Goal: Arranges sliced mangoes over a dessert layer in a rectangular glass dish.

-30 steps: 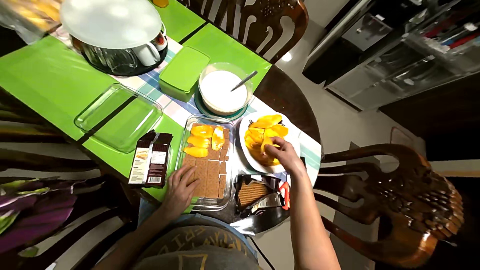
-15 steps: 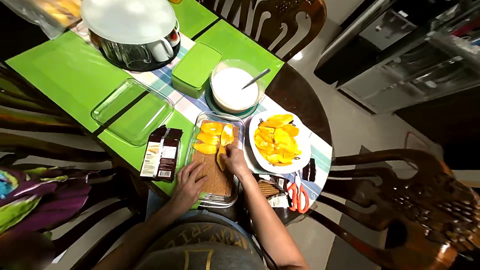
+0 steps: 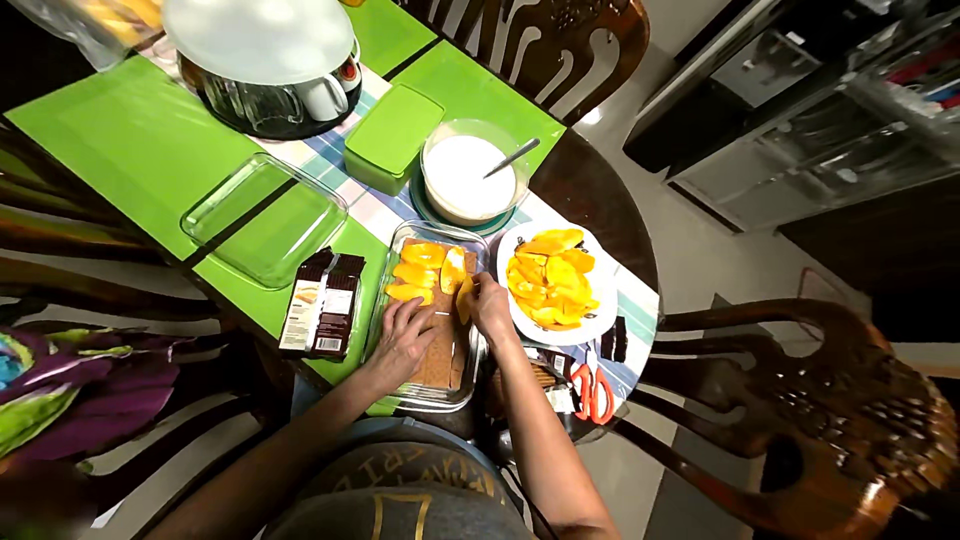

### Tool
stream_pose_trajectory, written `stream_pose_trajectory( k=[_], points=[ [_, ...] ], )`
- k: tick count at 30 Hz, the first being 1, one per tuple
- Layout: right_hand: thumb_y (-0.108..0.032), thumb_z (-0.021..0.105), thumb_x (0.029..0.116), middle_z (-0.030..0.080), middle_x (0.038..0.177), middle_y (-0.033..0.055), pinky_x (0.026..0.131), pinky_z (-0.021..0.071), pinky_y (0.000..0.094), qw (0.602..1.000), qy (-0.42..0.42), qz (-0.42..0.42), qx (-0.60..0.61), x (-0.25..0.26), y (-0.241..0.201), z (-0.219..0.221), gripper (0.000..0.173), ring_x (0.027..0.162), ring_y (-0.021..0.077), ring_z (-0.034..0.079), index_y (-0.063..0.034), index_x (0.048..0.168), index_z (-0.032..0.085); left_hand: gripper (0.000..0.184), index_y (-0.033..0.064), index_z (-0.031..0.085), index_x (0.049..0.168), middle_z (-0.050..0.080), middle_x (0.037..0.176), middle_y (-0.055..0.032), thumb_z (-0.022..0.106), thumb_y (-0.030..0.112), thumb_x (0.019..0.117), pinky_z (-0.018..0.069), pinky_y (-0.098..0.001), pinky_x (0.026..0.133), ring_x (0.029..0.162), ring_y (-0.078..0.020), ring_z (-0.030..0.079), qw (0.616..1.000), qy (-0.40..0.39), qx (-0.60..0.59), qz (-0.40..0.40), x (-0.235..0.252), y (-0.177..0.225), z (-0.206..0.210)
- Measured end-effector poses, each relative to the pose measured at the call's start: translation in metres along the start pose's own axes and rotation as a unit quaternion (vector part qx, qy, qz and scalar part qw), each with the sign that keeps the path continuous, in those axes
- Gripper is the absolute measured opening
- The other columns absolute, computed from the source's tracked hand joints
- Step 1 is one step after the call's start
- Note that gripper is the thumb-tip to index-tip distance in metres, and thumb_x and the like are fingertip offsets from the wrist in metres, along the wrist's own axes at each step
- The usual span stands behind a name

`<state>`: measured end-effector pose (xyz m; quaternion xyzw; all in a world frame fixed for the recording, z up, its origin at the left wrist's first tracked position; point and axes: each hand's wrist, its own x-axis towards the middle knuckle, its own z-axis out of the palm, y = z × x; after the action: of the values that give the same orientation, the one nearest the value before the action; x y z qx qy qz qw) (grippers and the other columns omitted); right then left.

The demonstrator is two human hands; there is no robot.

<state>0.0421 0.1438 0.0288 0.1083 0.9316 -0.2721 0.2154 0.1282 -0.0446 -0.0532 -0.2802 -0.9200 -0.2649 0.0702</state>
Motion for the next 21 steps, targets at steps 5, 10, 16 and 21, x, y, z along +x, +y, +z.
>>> stream_pose_trajectory(
  k=[5, 10, 16, 21],
  points=[
    [-0.009, 0.065, 0.0948, 0.069, 0.105, 0.0248, 0.085, 0.0545, 0.0592, 0.998, 0.056, -0.008, 0.033, 0.012, 0.001, -0.02, 0.03, 0.098, 0.0411, 0.069, 0.0007, 0.123, 0.062, 0.032, 0.0203, 0.074, 0.118, 0.06, 0.144, -0.0086, 0.062, 0.006, 0.0924, 0.0297, -0.0699, 0.111, 0.137, -0.0423, 0.048, 1.0, 0.002, 0.006, 0.001, -0.001, -0.003, 0.002],
    [-0.009, 0.063, 0.0975, 0.069, 0.108, 0.0268, 0.084, 0.0545, 0.0616, 0.999, 0.051, -0.019, -0.002, 0.015, -0.012, -0.026, 0.03, 0.099, 0.0439, 0.068, 0.0014, 0.126, 0.062, 0.032, 0.0198, 0.073, 0.12, 0.058, 0.147, -0.0077, 0.06, 0.006, 0.0941, 0.0286, -0.0706, 0.111, 0.14, -0.0422, 0.045, 1.0, -0.024, 0.006, 0.003, 0.009, 0.0, 0.003],
    [-0.011, 0.062, 0.0997, 0.071, 0.107, 0.0225, 0.083, 0.0582, 0.0562, 0.993, 0.106, -0.044, 0.013, 0.008, 0.005, -0.056, 0.032, 0.092, 0.0376, 0.072, 0.0023, 0.129, 0.06, 0.027, 0.0166, 0.074, 0.12, 0.063, 0.139, -0.0077, 0.056, 0.013, 0.1003, 0.027, -0.0723, 0.112, 0.14, -0.0399, 0.046, 0.999, -0.051, 0.014, 0.001, 0.042, -0.003, -0.001],
    [-0.019, 0.066, 0.0988, 0.073, 0.106, 0.0156, 0.083, 0.0567, 0.058, 0.989, 0.147, 0.002, -0.016, -0.012, 0.045, -0.078, 0.031, 0.091, 0.0343, 0.071, -0.0049, 0.127, 0.065, 0.025, 0.0154, 0.076, 0.119, 0.068, 0.125, -0.0104, 0.061, 0.024, 0.101, 0.0253, -0.0687, 0.113, 0.132, -0.0377, 0.052, 0.996, -0.043, -0.04, -0.068, 0.094, -0.003, 0.006]
  ],
)
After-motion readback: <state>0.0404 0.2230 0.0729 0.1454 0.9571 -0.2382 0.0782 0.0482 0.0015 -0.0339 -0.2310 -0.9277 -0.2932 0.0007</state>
